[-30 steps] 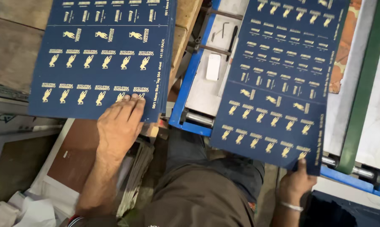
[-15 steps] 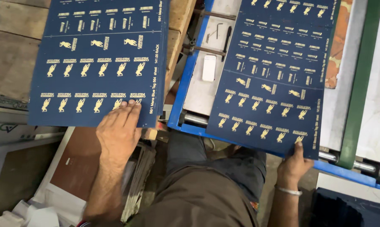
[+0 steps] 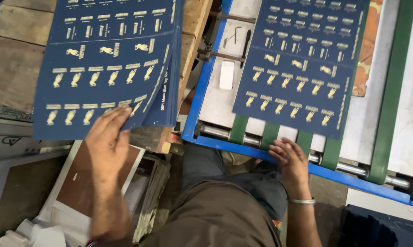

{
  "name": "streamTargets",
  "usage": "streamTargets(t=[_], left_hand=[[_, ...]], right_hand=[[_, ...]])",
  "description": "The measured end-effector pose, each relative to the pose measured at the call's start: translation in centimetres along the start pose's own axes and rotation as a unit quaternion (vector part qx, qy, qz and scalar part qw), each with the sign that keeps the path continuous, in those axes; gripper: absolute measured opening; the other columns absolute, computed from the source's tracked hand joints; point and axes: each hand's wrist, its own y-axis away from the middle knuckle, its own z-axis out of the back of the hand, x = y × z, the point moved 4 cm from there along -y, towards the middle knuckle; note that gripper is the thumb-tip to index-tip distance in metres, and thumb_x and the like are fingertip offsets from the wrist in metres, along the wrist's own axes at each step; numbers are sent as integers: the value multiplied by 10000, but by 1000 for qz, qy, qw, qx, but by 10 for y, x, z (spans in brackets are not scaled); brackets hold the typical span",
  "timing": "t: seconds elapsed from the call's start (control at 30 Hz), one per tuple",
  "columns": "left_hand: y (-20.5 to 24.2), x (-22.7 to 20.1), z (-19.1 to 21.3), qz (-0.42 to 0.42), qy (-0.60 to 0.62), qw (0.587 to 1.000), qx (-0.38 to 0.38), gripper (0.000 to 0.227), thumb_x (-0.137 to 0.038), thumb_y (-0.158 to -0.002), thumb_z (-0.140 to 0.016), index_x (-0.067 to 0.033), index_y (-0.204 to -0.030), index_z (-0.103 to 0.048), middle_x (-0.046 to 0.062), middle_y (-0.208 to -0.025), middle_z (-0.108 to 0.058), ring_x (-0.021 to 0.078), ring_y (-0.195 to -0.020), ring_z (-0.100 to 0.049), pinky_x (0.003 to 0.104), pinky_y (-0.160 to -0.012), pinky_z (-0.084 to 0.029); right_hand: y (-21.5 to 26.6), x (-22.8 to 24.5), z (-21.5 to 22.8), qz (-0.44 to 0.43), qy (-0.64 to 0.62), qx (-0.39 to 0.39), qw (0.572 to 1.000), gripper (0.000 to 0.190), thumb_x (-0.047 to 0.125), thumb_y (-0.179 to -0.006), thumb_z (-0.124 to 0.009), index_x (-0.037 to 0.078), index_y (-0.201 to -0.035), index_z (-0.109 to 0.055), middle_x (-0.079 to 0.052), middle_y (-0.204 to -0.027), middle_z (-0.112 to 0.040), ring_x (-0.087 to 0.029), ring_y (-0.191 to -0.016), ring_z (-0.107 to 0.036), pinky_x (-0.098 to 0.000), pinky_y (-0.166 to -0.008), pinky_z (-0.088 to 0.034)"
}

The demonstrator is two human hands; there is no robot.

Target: The person repeatedly picks up blue printed sheets from a stack on the left and places them onto a blue roller conveyor on the right. The sheets feature a repeating pattern of white logos and text. The person uses both hands to handle the sheets, ensuring they are aligned as they move them from the input stack to the conveyor belt.

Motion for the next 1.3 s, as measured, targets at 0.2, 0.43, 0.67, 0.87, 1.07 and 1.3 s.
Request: streamTargets(t=[0.2, 0.43, 0.67, 0.87, 1.07, 1.3], left_hand=[[6, -103, -82, -89, -58, 988, 116, 369, -83, -887, -705, -33, -1251, -670, 153, -1262, -663, 343, -1223, -603, 544, -1039, -438], [8, -143, -86, -152, -31, 943, 295, 656, -482, -883, -645, -36, -1359, -570, 199, -1438, -520, 381, -1398, -410, 645, -1151, -221], [-25, -34, -34, -47, -176, 968, 175, 733, -516, -887, -677, 3, -1396, -584, 223, -1448, -554, 385, -1411, -436, 567, -1179, -289], [-20, -18, -35, -78, -207, 962, 162, 651, -269, -819, -776, -25, -1398, -605, 170, -1400, -626, 339, -1311, -579, 455, -1103, -469], [-13, -24, -35, -84, -177, 976, 91, 612, -180, -731, -798, -33, -1311, -670, 143, -1292, -694, 318, -1205, -661, 445, -1044, -523], [-12, -24, -31, -75, -176, 979, 74, 554, -76, -724, -772, -45, -1272, -695, 115, -1271, -713, 292, -1190, -684, 426, -1008, -537]], right_hand=[[57, 25, -126, 16, -14, 301, 953, 505, 202, -982, -622, 4, -1433, -513, -170, -1367, -618, -274, -1189, -655, -419, -979, -586], [43, 23, -133, -16, -151, 60, 987, 383, 52, -973, -620, 11, -1347, -553, -112, -1262, -649, -242, -1132, -661, -415, -950, -593], [-10, 48, 8, 167, -100, -89, 977, 371, -82, -1005, -581, -31, -1373, -574, -132, -1306, -656, -238, -1147, -676, -363, -1008, -595], [-21, 42, 102, 238, -108, -239, 935, 293, -86, -1000, -601, -12, -1273, -521, -163, -1302, -664, -263, -1124, -710, -383, -969, -651], [28, 10, 123, 203, -57, -288, 934, 288, -70, -1021, -601, -25, -1305, -588, -115, -1267, -691, -222, -1074, -735, -347, -917, -655], [90, -8, 94, 181, -36, -264, 947, 304, -72, -1013, -560, -35, -1310, -613, -120, -1250, -682, -221, -1078, -697, -332, -904, -607]])
